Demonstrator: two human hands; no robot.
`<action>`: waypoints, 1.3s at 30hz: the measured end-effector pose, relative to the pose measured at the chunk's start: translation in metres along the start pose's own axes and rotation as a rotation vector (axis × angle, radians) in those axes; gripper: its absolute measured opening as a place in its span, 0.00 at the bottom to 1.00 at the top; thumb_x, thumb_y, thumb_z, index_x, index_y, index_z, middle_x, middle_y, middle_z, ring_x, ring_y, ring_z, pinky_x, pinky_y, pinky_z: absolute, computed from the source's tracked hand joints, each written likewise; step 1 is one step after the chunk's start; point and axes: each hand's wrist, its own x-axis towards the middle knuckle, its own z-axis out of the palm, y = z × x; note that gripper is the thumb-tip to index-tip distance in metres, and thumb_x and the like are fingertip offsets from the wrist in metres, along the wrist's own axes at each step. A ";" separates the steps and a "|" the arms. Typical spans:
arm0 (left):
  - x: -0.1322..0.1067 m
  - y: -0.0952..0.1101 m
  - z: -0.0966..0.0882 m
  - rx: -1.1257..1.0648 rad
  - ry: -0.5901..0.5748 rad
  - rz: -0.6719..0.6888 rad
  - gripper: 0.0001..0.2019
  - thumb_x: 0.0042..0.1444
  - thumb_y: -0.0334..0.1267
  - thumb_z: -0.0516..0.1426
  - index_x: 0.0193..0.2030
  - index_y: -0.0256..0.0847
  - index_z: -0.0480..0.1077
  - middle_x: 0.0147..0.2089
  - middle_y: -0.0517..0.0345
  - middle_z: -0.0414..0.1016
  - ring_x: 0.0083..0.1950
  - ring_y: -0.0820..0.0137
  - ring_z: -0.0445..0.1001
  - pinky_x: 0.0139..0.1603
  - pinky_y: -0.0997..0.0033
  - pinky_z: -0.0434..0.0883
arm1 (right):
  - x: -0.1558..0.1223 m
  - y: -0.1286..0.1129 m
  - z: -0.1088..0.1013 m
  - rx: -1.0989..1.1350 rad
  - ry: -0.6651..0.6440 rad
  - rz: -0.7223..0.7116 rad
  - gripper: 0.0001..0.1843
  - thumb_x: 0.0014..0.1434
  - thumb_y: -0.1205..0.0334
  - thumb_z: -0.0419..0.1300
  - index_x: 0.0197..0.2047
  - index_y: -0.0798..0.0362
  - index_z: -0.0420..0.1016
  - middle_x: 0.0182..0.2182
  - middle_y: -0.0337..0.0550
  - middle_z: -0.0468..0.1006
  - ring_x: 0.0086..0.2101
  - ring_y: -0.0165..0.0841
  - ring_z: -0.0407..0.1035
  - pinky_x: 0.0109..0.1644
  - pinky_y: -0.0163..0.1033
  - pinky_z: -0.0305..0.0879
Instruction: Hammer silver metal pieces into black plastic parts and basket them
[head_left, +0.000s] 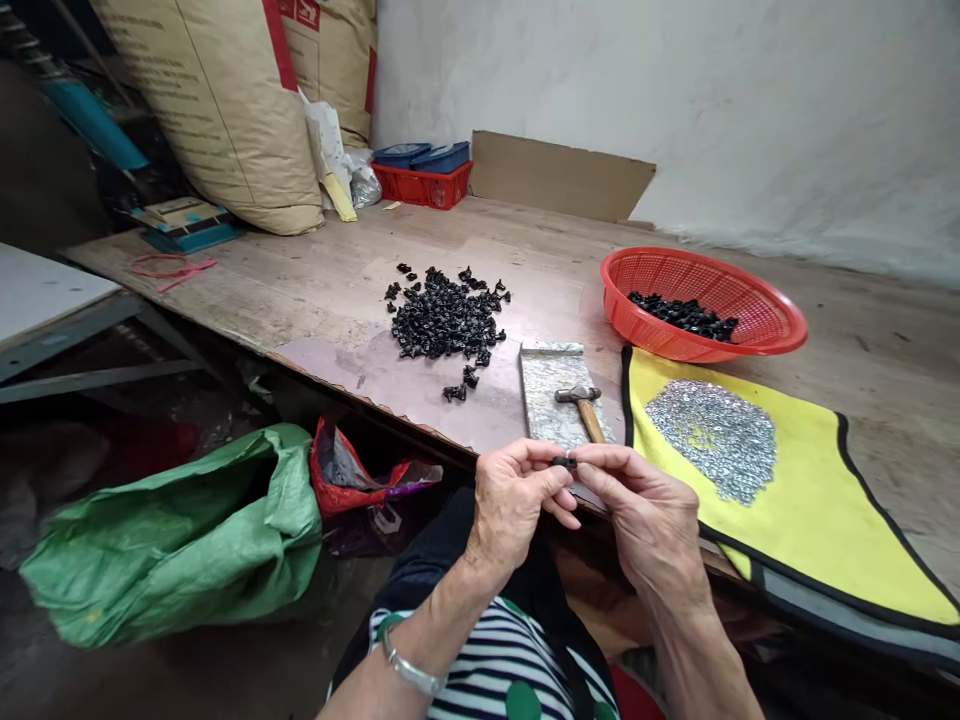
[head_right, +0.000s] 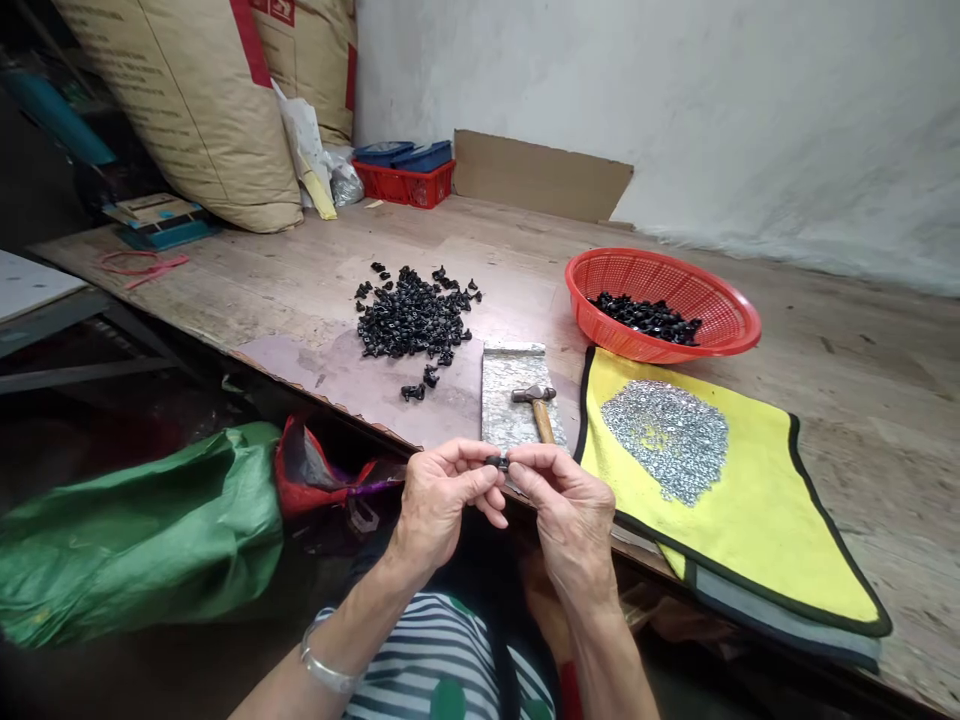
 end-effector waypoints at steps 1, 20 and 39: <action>0.000 0.000 0.000 0.000 0.000 -0.006 0.11 0.38 0.31 0.62 0.31 0.29 0.72 0.21 0.56 0.73 0.17 0.73 0.70 0.15 0.74 0.71 | 0.000 0.001 0.000 0.005 0.007 0.009 0.08 0.43 0.60 0.68 0.28 0.53 0.78 0.27 0.39 0.77 0.29 0.30 0.71 0.34 0.35 0.69; -0.003 -0.009 -0.005 0.022 -0.069 -0.021 0.08 0.40 0.33 0.62 0.29 0.32 0.72 0.18 0.58 0.71 0.16 0.72 0.69 0.14 0.73 0.70 | 0.002 -0.012 -0.006 0.061 -0.077 0.144 0.09 0.36 0.63 0.71 0.25 0.54 0.78 0.24 0.40 0.77 0.24 0.29 0.70 0.29 0.33 0.69; -0.001 -0.009 -0.018 0.066 -0.147 0.022 0.09 0.44 0.36 0.61 0.29 0.35 0.65 0.20 0.60 0.72 0.15 0.76 0.66 0.10 0.78 0.66 | 0.005 -0.013 0.004 0.210 -0.149 0.321 0.07 0.34 0.67 0.69 0.20 0.57 0.75 0.15 0.41 0.74 0.17 0.30 0.68 0.23 0.34 0.67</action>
